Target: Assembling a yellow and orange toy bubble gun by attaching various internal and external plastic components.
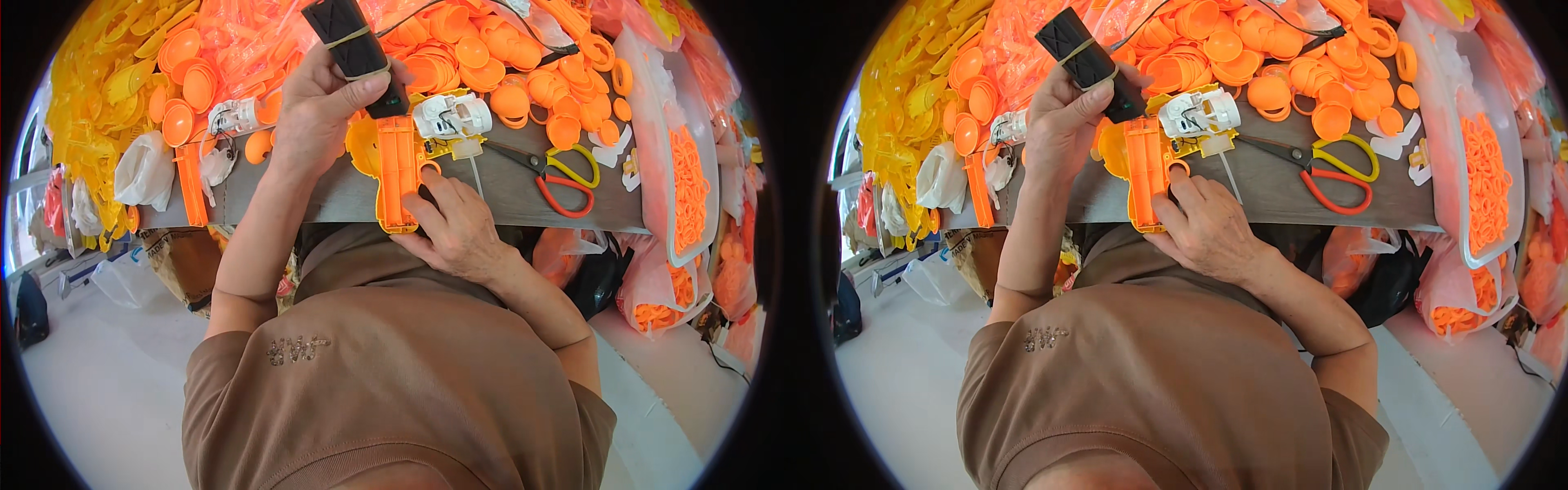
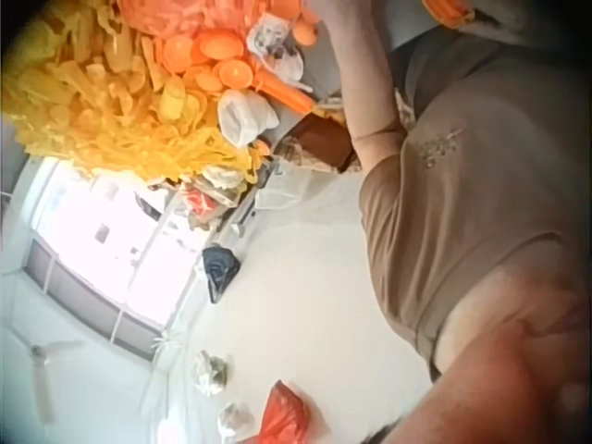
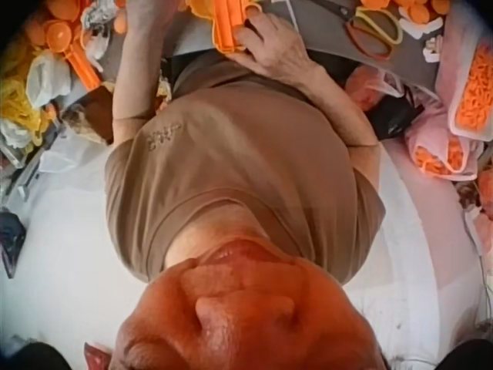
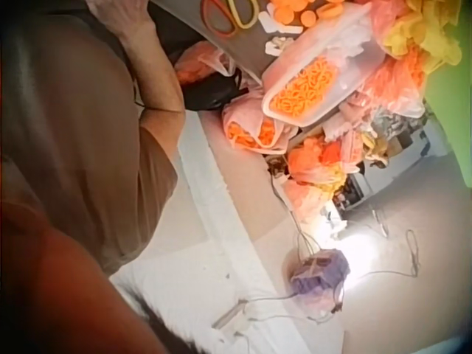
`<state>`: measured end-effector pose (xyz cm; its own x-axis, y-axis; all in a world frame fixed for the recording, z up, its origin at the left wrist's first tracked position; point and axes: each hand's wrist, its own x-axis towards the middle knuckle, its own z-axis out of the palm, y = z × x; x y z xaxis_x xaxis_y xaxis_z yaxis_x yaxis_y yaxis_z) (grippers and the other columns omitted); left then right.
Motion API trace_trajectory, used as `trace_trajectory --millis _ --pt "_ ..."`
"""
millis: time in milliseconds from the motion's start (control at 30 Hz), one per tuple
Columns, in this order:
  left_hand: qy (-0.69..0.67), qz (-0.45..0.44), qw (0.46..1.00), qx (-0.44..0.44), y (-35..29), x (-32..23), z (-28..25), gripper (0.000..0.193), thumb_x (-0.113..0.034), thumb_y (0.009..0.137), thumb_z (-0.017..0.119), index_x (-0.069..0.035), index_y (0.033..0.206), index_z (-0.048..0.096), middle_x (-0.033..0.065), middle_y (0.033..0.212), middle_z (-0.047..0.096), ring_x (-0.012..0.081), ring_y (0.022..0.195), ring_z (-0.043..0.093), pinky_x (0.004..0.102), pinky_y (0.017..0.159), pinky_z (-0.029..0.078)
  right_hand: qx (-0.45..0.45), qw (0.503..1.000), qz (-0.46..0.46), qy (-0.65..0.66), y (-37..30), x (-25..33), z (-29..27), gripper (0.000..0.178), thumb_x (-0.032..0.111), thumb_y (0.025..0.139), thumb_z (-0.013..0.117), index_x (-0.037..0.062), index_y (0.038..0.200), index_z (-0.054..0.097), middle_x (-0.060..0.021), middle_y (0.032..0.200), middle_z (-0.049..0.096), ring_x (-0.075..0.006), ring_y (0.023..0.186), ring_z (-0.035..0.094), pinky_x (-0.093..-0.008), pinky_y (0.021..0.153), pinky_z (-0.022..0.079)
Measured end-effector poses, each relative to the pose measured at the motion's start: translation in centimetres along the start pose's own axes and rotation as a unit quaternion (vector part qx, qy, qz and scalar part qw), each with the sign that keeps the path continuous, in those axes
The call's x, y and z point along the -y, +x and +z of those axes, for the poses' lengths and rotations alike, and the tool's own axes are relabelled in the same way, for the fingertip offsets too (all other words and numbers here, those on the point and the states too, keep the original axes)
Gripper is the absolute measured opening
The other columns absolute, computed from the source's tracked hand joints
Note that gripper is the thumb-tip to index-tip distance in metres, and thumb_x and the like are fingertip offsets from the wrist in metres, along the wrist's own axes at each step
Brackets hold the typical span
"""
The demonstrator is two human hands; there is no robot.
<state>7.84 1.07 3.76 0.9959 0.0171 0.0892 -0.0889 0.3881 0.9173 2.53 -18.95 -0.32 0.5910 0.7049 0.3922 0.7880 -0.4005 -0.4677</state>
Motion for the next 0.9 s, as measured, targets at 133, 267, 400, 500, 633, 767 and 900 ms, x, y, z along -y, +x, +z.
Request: trace_trajectory --millis 133,267,400,500,633,767,900 --pt "0.042 -0.010 0.999 -0.007 -0.5 0.6 -0.1 0.031 0.000 0.084 0.062 0.001 0.111 0.048 0.0135 0.097 0.063 0.0226 0.093 0.064 0.0348 0.084 0.052 0.000 1.000 0.000 0.019 0.0 -0.2 -0.1 0.047 0.022 0.065 0.078 0.0035 0.101 0.055 -0.0172 0.106 0.049 -0.0289 0.080 0.056 -0.0360 0.068 0.048" --pt "0.100 0.032 0.994 -0.014 -0.8 1.6 0.2 0.031 -0.001 0.085 0.061 0.002 0.112 0.046 0.0128 0.099 0.061 0.0218 0.093 0.063 0.0346 0.084 0.051 -0.017 0.999 -0.006 0.031 0.0 -0.4 -0.1 0.047 0.022 0.063 0.079 0.0034 0.099 0.055 -0.0169 0.106 0.049 -0.0287 0.078 0.056 -0.0359 0.067 0.047" --pt "0.131 0.111 0.985 -0.009 -1.2 2.6 0.5 0.033 0.001 0.086 0.058 0.001 0.115 0.042 0.0129 0.102 0.058 0.0204 0.092 0.062 0.0342 0.084 0.051 -0.026 0.999 -0.009 0.034 0.2 -0.7 -0.2 0.048 0.023 0.061 0.079 0.0033 0.098 0.056 -0.0168 0.104 0.049 -0.0274 0.075 0.055 -0.0352 0.065 0.047" --pt "0.183 0.200 0.962 0.033 -1.5 3.2 1.0 0.034 0.008 0.085 0.054 0.002 0.114 0.038 0.0147 0.100 0.055 0.0208 0.093 0.058 0.0347 0.083 0.050 -0.023 0.998 -0.024 0.053 0.4 -1.1 -0.4 0.048 0.024 0.061 0.079 0.0031 0.097 0.056 -0.0168 0.102 0.049 -0.0257 0.073 0.054 -0.0346 0.063 0.046" --pt "0.275 0.207 0.936 0.070 -1.6 3.5 0.3 0.035 0.008 0.084 0.055 0.003 0.114 0.037 0.0167 0.100 0.055 0.0234 0.091 0.058 0.0363 0.082 0.050 -0.006 0.997 -0.040 0.067 0.2 -1.8 -0.2 0.045 0.026 0.063 0.077 0.0022 0.094 0.056 -0.0170 0.098 0.048 -0.0249 0.070 0.052 -0.0342 0.062 0.044" --pt "0.208 0.186 0.960 -0.026 -1.7 3.4 0.6 0.037 0.003 0.084 0.056 0.005 0.114 0.035 0.0202 0.100 0.058 0.0267 0.087 0.062 0.0386 0.080 0.052 -0.017 0.994 -0.052 0.092 0.1 -2.2 0.0 0.046 0.027 0.064 0.076 -0.0006 0.094 0.055 -0.0179 0.095 0.049 -0.0239 0.070 0.052 -0.0334 0.061 0.044" --pt "0.214 0.204 0.953 -0.058 -1.6 3.8 0.8 0.039 0.001 0.085 0.056 0.003 0.117 0.035 0.0227 0.097 0.059 0.0288 0.084 0.063 0.0399 0.078 0.053 -0.063 0.991 -0.072 0.091 -0.1 -2.6 0.8 0.043 0.026 0.067 0.074 -0.0026 0.093 0.056 -0.0203 0.095 0.051 -0.0234 0.068 0.051 -0.0326 0.058 0.043"
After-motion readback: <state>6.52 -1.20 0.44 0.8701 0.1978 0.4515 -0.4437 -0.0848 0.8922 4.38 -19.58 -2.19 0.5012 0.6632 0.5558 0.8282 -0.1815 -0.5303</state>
